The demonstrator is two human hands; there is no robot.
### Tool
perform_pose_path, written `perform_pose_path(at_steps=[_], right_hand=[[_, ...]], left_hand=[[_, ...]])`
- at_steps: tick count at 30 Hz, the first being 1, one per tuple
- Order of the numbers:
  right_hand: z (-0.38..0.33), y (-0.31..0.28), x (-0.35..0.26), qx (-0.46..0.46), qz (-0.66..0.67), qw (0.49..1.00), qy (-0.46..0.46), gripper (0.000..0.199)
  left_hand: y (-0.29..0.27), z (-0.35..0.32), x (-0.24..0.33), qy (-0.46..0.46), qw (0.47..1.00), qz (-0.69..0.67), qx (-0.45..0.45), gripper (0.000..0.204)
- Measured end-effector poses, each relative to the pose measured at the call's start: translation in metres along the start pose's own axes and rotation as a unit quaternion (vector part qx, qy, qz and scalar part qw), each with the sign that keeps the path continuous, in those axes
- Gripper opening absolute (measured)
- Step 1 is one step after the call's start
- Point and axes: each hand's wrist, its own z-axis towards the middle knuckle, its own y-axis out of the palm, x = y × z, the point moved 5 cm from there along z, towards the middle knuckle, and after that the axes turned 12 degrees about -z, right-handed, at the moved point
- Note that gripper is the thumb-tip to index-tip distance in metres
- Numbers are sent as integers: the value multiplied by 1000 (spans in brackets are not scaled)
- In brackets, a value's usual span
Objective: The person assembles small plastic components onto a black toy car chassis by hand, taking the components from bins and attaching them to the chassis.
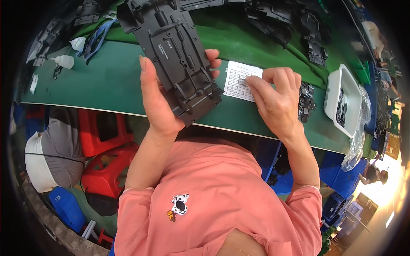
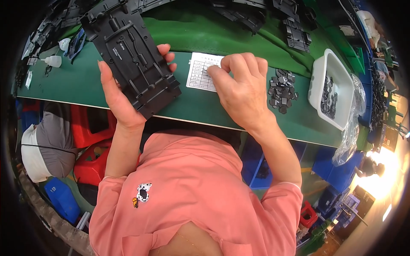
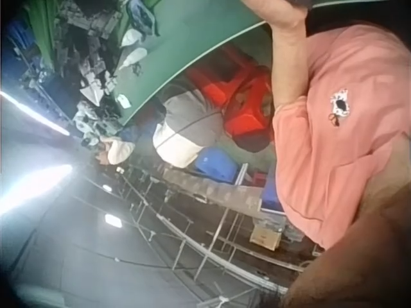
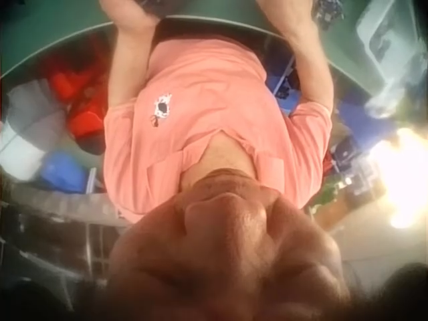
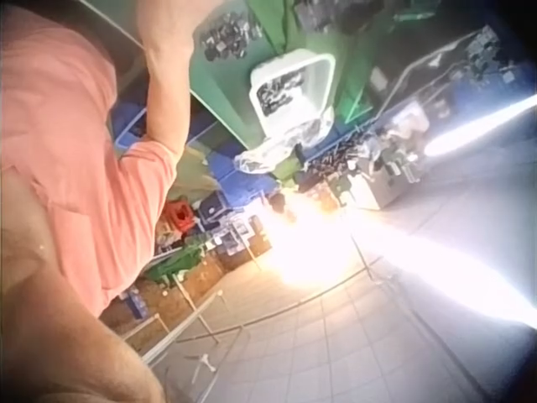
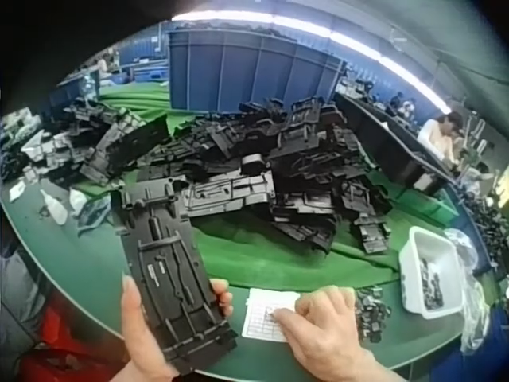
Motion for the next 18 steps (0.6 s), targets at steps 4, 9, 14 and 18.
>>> perform_pose_path(at_steps=[4, 9, 14, 18], right_hand=[[1, -17, 1, 47, 10, 998, 28, 23], [-4, -21, 0, 76, 1, 997, -6, 24], [-1, -15, 4, 33, -5, 999, -5, 25], [-4, -42, -11, 127, 120, 984, 40, 30]], left_hand=[[1, -2, 2, 5, 1000, 4, 5, 82], [3, -3, 2, 5, 1000, 25, 11, 83], [8, -2, -4, -5, 998, 50, 28, 85], [11, -4, -6, -13, 998, 64, 25, 84]])
